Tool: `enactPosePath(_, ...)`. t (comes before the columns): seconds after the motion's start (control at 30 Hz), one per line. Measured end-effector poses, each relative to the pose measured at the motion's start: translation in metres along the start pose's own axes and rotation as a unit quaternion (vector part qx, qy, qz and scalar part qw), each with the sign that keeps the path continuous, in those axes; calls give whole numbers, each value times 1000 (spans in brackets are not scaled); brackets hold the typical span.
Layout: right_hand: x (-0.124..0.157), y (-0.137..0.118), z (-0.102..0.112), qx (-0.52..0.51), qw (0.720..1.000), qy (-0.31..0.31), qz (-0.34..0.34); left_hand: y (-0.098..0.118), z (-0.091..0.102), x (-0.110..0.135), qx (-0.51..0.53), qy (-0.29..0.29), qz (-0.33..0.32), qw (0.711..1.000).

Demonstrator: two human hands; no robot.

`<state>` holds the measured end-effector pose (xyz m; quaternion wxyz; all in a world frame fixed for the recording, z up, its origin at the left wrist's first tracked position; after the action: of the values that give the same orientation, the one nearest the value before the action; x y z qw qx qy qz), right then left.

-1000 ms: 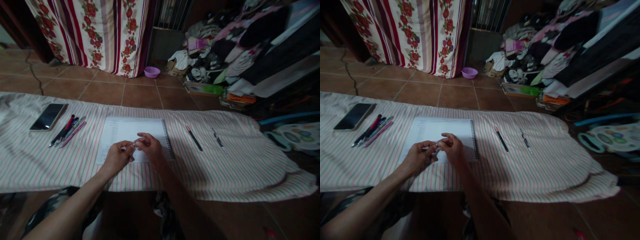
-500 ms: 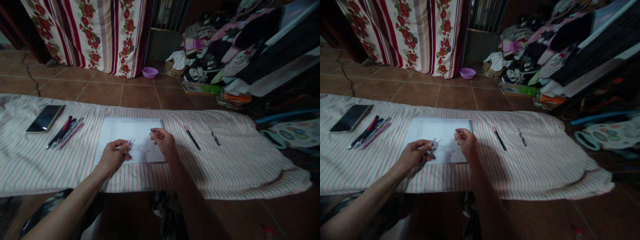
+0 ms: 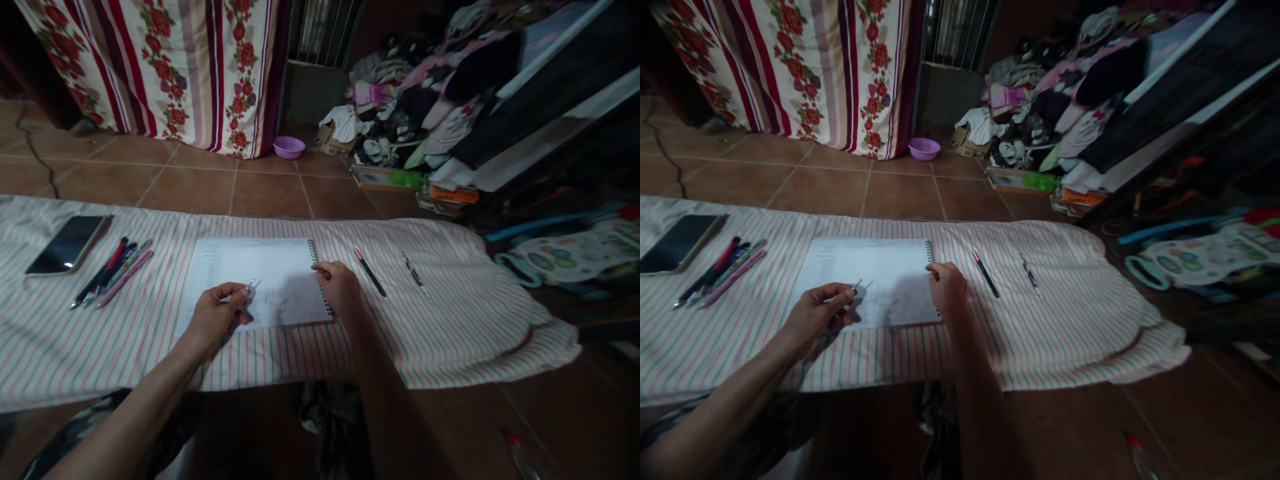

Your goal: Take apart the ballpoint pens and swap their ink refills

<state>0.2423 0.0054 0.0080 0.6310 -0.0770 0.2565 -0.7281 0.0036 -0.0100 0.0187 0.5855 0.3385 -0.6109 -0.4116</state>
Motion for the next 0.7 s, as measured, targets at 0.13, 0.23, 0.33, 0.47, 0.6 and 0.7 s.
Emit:
enactPosePath(0.13, 0, 0, -5, 13, 1000, -4, 14, -4, -1, -1, -5, -9, -3, 1000)
enactPosePath(0.23, 0, 1, -6, 24, 1000, -3, 13, -5, -1, -2, -9, -12, -6, 1000)
enactPosePath(0.33, 0, -2, -5, -1, 1000, 6, 18, -6, -1, -2, -5, -14, -6, 1000)
enactPosePath(0.47, 1, -14, -6, -149, 989, -9, 13, -6, -1, -3, -12, -13, -3, 1000)
enactPosePath(0.6, 4, -31, -11, -336, 940, -65, -15, -6, -3, -3, -5, -17, -4, 1000)
enactPosePath(0.7, 7, -42, -13, -444, 889, -96, -58, -6, -5, -3, -12, -19, -9, 1000)
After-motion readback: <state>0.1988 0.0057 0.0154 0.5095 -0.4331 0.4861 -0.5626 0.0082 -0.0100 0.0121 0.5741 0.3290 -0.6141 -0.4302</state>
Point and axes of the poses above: each hand's wrist, its own x-axis away from the middle knuckle, its own z-axis out of the back of the hand, y = z × x, the point moved 2 cm from there along -x, towards the middle knuckle, and after that the axes turned 1 degree about -x, right-handed, at the moved point
